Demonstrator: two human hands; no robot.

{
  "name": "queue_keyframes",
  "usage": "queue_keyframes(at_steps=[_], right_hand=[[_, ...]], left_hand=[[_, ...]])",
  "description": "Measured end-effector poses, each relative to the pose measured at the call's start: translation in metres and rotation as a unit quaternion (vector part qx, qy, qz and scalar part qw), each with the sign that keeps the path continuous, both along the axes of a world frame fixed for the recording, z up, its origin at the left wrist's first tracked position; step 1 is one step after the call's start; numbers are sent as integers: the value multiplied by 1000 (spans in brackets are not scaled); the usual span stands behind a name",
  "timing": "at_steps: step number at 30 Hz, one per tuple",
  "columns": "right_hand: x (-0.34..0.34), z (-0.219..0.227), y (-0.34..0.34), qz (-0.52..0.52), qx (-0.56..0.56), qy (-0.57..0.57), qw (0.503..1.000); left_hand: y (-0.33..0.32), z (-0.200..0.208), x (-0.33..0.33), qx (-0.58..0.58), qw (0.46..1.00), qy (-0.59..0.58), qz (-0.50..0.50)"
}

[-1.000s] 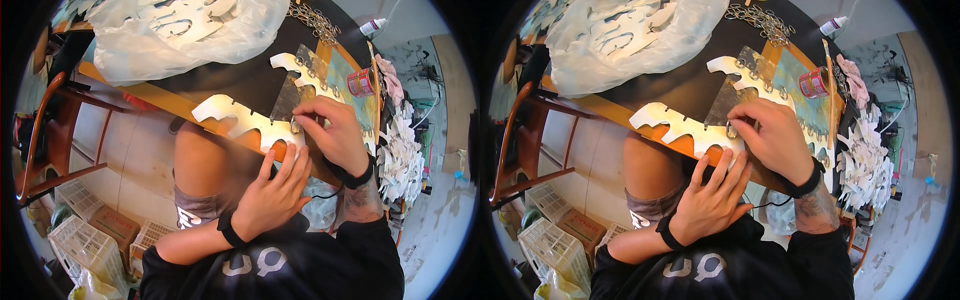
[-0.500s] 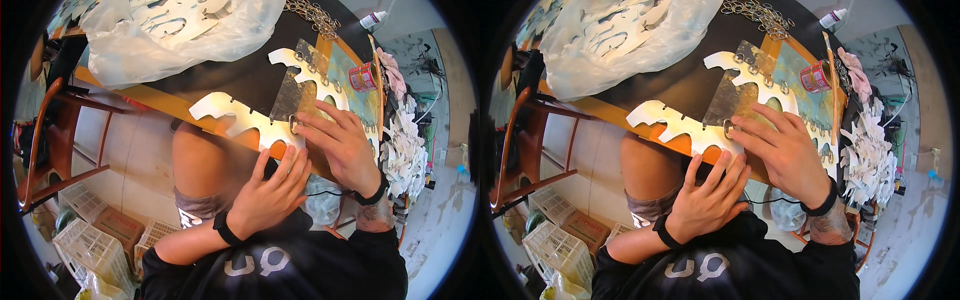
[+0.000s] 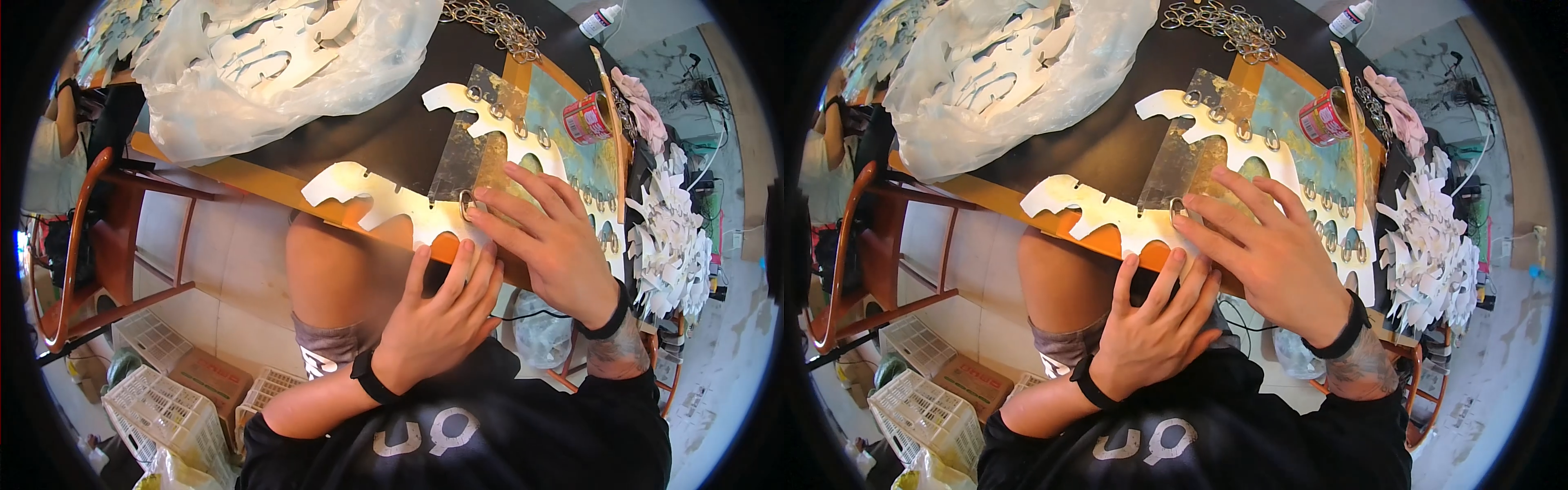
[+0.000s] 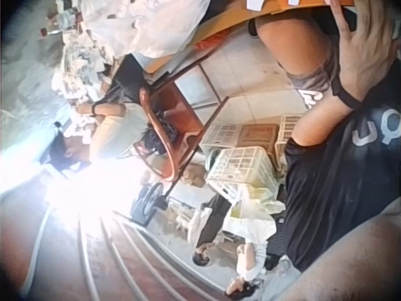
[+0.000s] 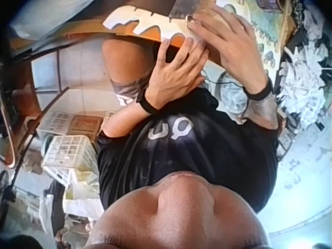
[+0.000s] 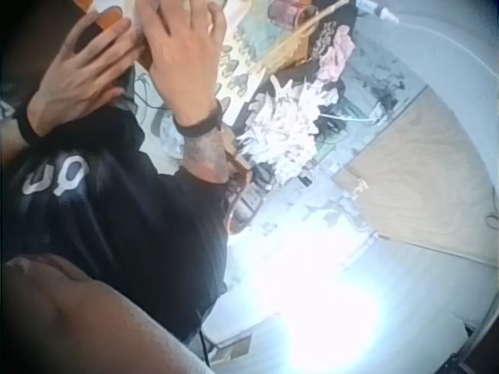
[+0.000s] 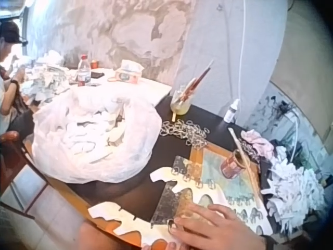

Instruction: Applying glue to leather shoe components and attaching metal hardware rings.

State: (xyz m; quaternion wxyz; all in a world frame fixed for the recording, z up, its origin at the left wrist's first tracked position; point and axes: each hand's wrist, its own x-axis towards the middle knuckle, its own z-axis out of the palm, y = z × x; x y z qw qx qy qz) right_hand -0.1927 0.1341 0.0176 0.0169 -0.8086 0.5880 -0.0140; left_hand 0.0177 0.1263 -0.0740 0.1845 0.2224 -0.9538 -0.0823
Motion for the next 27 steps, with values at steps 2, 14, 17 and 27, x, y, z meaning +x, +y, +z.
queue_keyframes(at_steps=[2,14,17,27], right_hand=[[-1,2,2,1,3,-8,1000],[3,-9,7,-11,1,-16,1000],[3,-10,9,-18,-1,-18,1000],[-4,-6,14,9,-20,-35,999]], left_hand=[[0,1,0,-5,1000,-2,-1],[2,2,-3,1,1000,-12,2],[1,2,-3,-1,1000,-10,4],[2,-1,-4,-9,1000,7,3]])
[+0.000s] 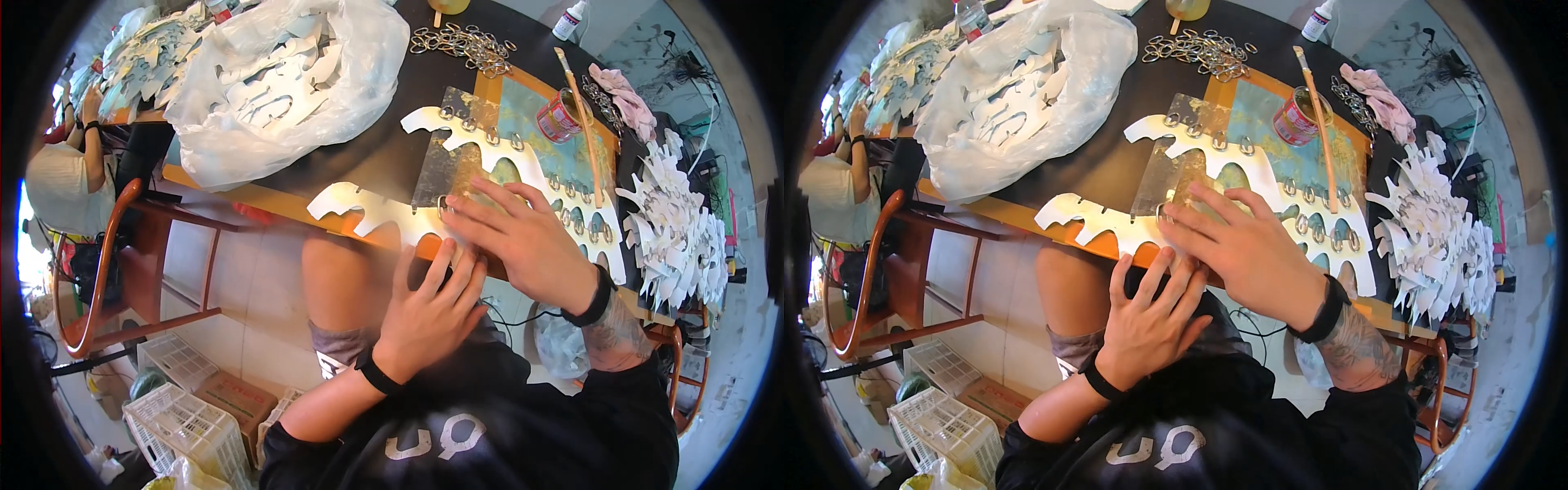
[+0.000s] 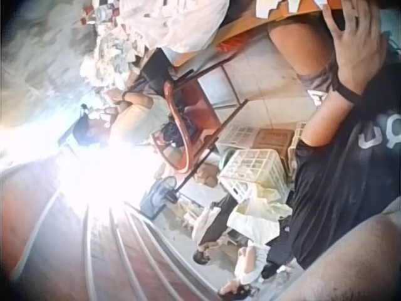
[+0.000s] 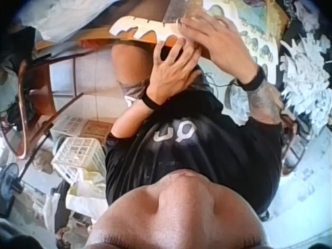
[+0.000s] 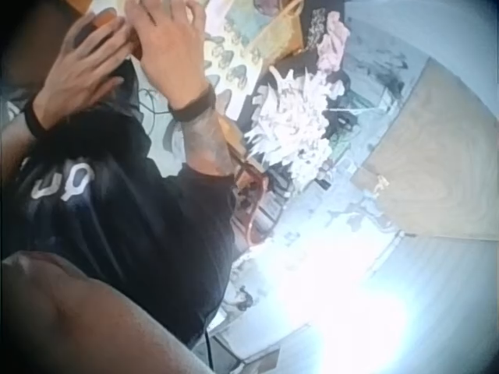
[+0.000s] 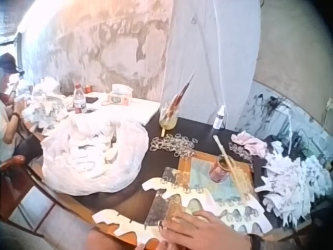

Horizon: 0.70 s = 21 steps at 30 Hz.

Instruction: Applying glue to leather shoe components and attaching metal hardware rings.

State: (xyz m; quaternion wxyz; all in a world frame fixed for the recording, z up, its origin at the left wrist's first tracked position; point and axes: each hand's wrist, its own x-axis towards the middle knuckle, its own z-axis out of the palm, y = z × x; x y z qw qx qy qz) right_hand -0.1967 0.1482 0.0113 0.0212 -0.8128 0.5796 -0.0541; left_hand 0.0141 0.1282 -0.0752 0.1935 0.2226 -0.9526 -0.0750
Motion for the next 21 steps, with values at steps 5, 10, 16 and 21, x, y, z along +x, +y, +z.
queue_keyframes(at_steps=[5,10,16,21], right_hand=[[1,33,1,-119,-161,-645,737],[-31,61,-6,-85,-133,-852,499],[-38,87,-7,-131,-181,-827,515],[-124,128,7,-252,-160,-571,765]], left_hand=[[1,2,2,13,1000,-3,4],[4,4,0,18,1000,-3,16],[3,3,-2,17,1000,6,12],[1,1,7,22,1000,-4,2]])
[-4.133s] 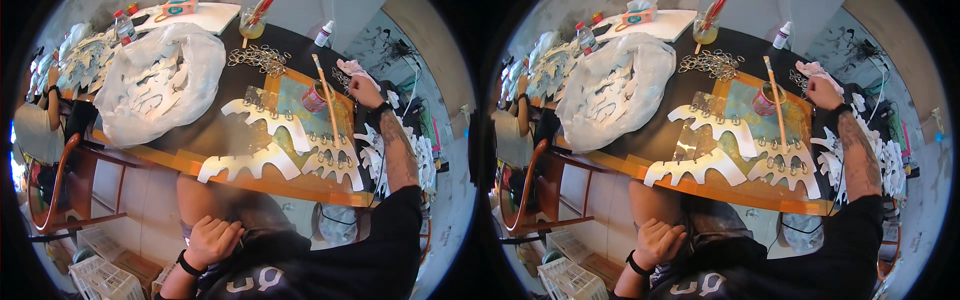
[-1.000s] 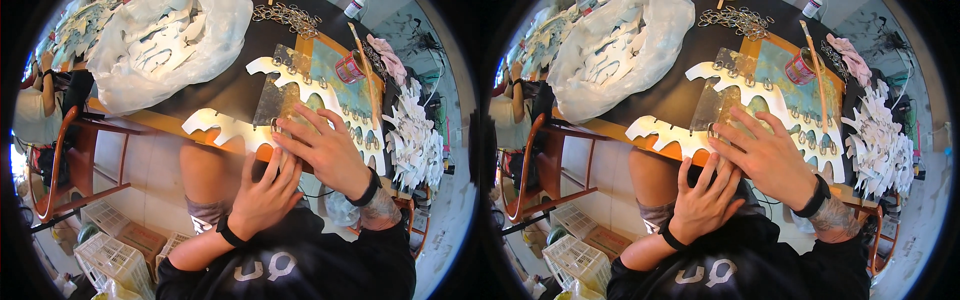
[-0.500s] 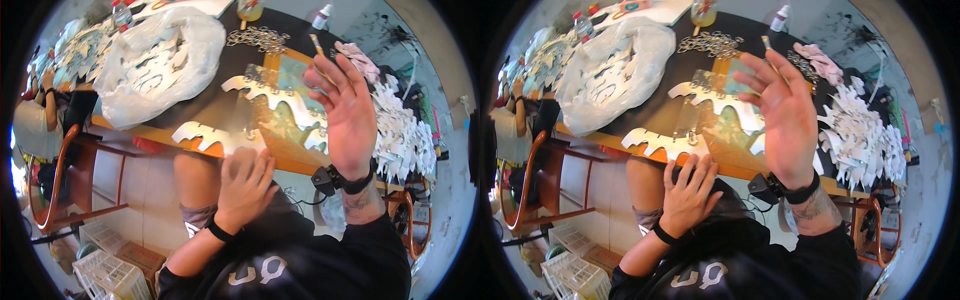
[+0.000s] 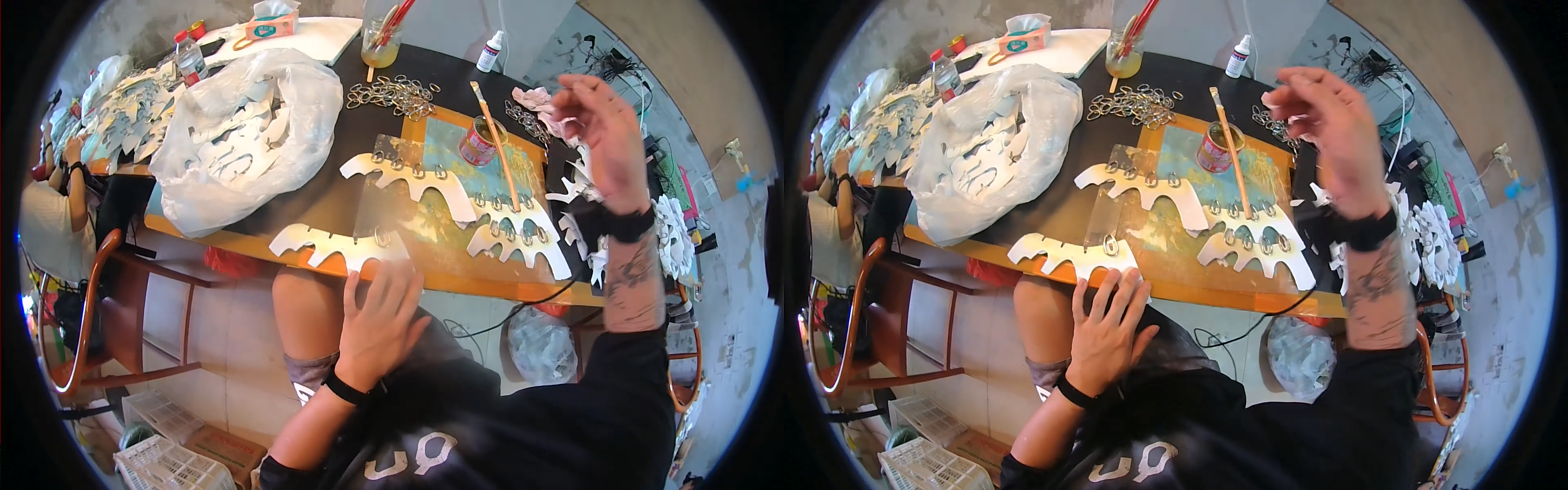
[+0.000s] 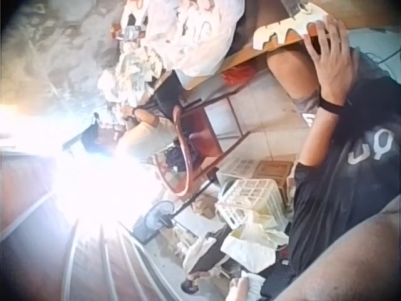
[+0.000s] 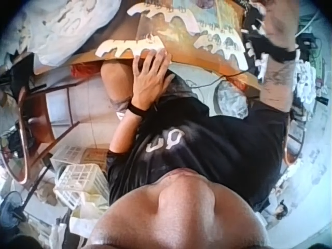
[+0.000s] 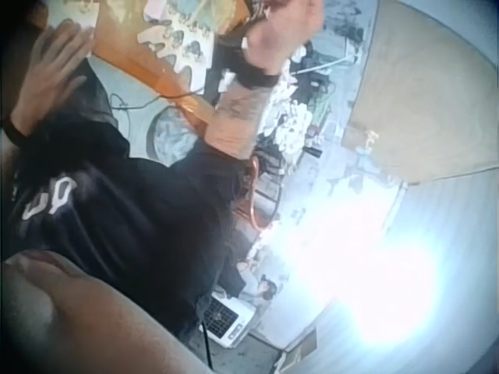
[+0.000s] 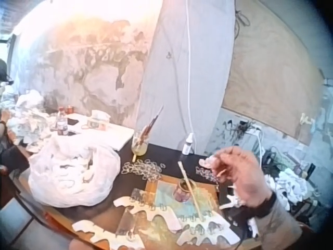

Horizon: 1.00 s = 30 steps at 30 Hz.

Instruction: Applying glue to leather shoe components and attaching metal hardware rings.

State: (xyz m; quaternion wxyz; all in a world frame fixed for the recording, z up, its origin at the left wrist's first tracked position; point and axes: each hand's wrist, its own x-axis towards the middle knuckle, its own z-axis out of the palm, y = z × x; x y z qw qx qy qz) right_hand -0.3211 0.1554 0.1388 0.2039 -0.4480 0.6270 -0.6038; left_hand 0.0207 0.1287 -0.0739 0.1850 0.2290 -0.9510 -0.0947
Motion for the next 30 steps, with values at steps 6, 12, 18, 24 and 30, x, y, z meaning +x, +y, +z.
queue_keyframes(at_steps=[6,12,18,24,30], right_hand=[[-151,3,-7,-89,251,271,925],[-216,-88,-57,-20,394,421,817],[-235,-125,-77,-28,413,516,750],[-262,-146,-68,-43,361,575,733],[-221,-89,-55,1,273,489,828]], left_hand=[[-2,-1,0,-17,1000,-5,-15],[-3,5,2,-8,999,-36,-19],[3,9,-7,0,998,-40,-46],[6,12,-33,109,988,12,-107],[-1,20,-14,48,996,20,-74]])
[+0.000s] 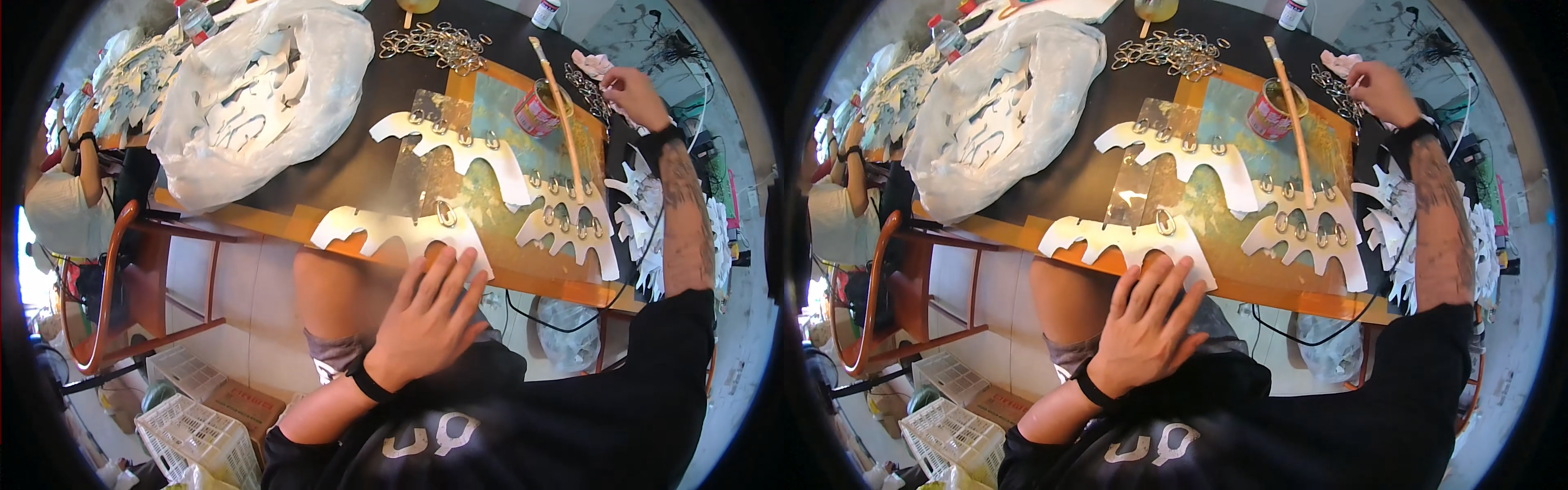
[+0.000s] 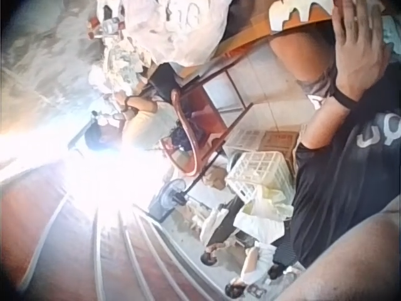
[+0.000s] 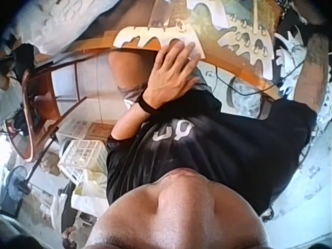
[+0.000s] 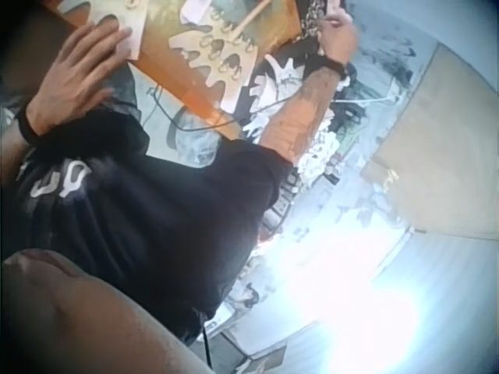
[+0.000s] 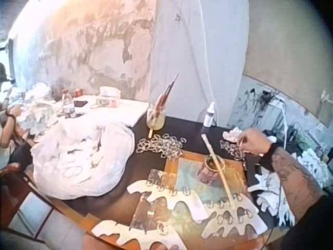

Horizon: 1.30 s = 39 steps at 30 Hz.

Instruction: Applying glue to leather shoe components and attaching metal hardware rings.

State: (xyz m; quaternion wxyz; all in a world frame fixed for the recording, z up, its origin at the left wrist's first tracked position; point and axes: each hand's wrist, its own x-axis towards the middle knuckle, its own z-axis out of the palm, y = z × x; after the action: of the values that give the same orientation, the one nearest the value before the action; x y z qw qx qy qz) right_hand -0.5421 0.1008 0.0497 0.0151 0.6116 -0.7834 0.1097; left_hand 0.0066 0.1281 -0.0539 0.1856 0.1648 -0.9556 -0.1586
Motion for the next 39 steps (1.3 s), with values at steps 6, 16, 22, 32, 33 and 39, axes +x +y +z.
queue_keyframes(at_steps=[6,16,22,32,33,39], right_hand=[[181,69,51,-55,-57,-216,973],[349,-9,35,77,-29,-363,928],[359,-24,4,108,29,-319,941],[355,-48,-9,98,42,-299,948],[356,-49,-9,105,35,-297,948],[355,-50,-14,108,43,-307,945]], left_hand=[[-5,-8,-3,1,1000,1,12],[3,-20,-5,-11,1000,-12,10],[8,-31,-7,-43,999,-2,18],[3,-41,-4,-52,999,5,9],[3,-41,-4,-53,999,8,9],[1,-41,-4,-65,998,5,8]])
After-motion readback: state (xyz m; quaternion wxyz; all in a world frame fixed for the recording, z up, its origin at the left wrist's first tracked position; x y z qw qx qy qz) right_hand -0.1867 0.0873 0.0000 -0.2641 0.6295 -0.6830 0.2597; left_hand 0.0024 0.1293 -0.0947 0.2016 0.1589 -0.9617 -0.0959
